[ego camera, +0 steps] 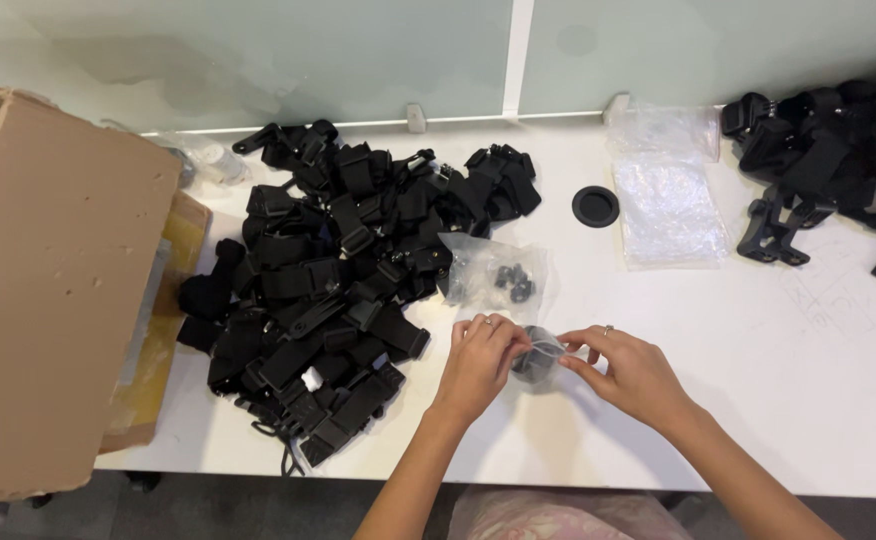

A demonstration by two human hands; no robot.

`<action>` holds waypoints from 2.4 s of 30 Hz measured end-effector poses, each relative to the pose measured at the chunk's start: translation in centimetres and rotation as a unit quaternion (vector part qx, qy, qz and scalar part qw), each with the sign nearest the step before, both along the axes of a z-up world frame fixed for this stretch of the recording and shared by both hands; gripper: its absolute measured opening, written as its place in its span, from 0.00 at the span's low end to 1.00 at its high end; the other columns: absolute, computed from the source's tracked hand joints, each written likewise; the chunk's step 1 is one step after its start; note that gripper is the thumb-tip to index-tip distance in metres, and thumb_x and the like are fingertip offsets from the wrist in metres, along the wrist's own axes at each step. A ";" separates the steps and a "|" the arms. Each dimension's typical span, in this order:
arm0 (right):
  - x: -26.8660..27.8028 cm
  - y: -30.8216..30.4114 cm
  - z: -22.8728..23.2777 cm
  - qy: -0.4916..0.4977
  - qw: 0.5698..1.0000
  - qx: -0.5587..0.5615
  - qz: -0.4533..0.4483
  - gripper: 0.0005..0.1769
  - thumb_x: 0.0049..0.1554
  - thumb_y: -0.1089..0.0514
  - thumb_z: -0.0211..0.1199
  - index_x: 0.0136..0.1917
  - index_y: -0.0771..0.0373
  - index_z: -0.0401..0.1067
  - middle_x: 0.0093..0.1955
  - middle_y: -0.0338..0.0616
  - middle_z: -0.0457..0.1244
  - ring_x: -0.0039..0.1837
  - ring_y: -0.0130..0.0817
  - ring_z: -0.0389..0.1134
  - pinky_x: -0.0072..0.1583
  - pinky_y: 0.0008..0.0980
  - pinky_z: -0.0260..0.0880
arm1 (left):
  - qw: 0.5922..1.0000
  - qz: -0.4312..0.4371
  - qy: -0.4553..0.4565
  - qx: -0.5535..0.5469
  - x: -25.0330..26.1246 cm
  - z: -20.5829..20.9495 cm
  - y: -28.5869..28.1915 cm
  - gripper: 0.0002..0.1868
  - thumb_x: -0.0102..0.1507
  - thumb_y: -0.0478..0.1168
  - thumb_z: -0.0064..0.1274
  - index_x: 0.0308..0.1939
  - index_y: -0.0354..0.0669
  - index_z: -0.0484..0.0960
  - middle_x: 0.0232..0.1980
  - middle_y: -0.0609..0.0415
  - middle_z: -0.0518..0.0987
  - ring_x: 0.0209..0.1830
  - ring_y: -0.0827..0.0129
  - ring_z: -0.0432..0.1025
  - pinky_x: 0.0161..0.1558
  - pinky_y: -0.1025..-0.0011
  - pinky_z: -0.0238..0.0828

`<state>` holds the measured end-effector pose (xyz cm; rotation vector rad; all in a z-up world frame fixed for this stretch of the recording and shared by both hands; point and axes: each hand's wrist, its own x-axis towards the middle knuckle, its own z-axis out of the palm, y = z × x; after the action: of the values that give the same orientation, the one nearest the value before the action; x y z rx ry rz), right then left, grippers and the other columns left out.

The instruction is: The person places black plastic components into small plastic bags, seals the bags, and puts them into a cardboard box on an office desk.

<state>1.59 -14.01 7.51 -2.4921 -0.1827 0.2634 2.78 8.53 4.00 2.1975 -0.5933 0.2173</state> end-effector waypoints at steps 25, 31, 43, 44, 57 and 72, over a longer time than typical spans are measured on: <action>-3.2 4.1 3.5 -0.098 0.952 0.151 0.248 0.07 0.56 0.56 0.65 0.45 0.61 0.76 0.43 0.40 0.69 0.46 0.37 0.70 0.49 0.35 0.70 | 0.978 0.178 -0.100 0.051 -11.8 7.3 1.1 0.04 0.59 0.38 0.63 0.33 0.44 0.82 0.35 0.60 0.78 0.38 0.65 0.71 0.41 0.64 0.61; -2.2 5.8 4.6 -0.096 0.924 0.208 0.307 0.07 0.56 0.57 0.65 0.45 0.64 0.76 0.42 0.42 0.69 0.45 0.36 0.71 0.46 0.35 0.71 | 0.963 0.226 -0.142 0.036 -13.3 8.5 1.8 0.04 0.61 0.37 0.61 0.37 0.45 0.83 0.39 0.59 0.78 0.42 0.64 0.71 0.43 0.65 0.62; -0.1 8.9 6.0 -0.236 0.878 0.174 0.378 0.10 0.55 0.56 0.68 0.41 0.65 0.72 0.37 0.47 0.66 0.37 0.40 0.69 0.40 0.37 0.69 | 0.915 0.366 -0.146 0.086 -12.9 9.8 2.4 0.06 0.58 0.41 0.64 0.32 0.48 0.82 0.34 0.61 0.78 0.41 0.64 0.71 0.42 0.63 0.59; 0.2 9.6 6.0 -0.259 0.874 0.177 0.372 0.12 0.56 0.55 0.68 0.41 0.65 0.72 0.37 0.47 0.66 0.37 0.41 0.69 0.40 0.38 0.69 | 0.909 0.381 -0.146 0.081 -12.6 10.0 2.8 0.06 0.57 0.42 0.65 0.30 0.49 0.83 0.32 0.62 0.79 0.40 0.65 0.72 0.41 0.62 0.59; 5.0 17.5 8.6 -0.445 0.789 0.006 0.424 0.22 0.61 0.46 0.65 0.34 0.60 0.63 0.21 0.40 0.59 0.25 0.37 0.65 0.27 0.37 0.62 | 0.893 0.427 -0.137 0.024 -9.5 14.6 13.0 0.18 0.42 0.49 0.76 0.16 0.47 0.80 0.19 0.65 0.78 0.24 0.69 0.69 0.33 0.68 0.61; 12.8 38.6 17.7 0.041 0.862 0.393 0.318 0.28 0.67 0.44 0.52 0.34 0.64 0.74 0.25 0.26 0.53 0.30 0.15 0.50 0.31 0.26 0.48 | 0.958 0.178 -0.033 -0.221 -2.4 22.3 36.4 0.39 0.51 0.46 0.73 0.61 0.44 0.72 0.60 0.56 0.74 0.62 0.66 0.67 0.63 0.67 0.60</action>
<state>14.38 24.62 25.22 -1.5378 -0.8920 0.4529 0.42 44.90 26.30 1.8458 -0.1535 0.5572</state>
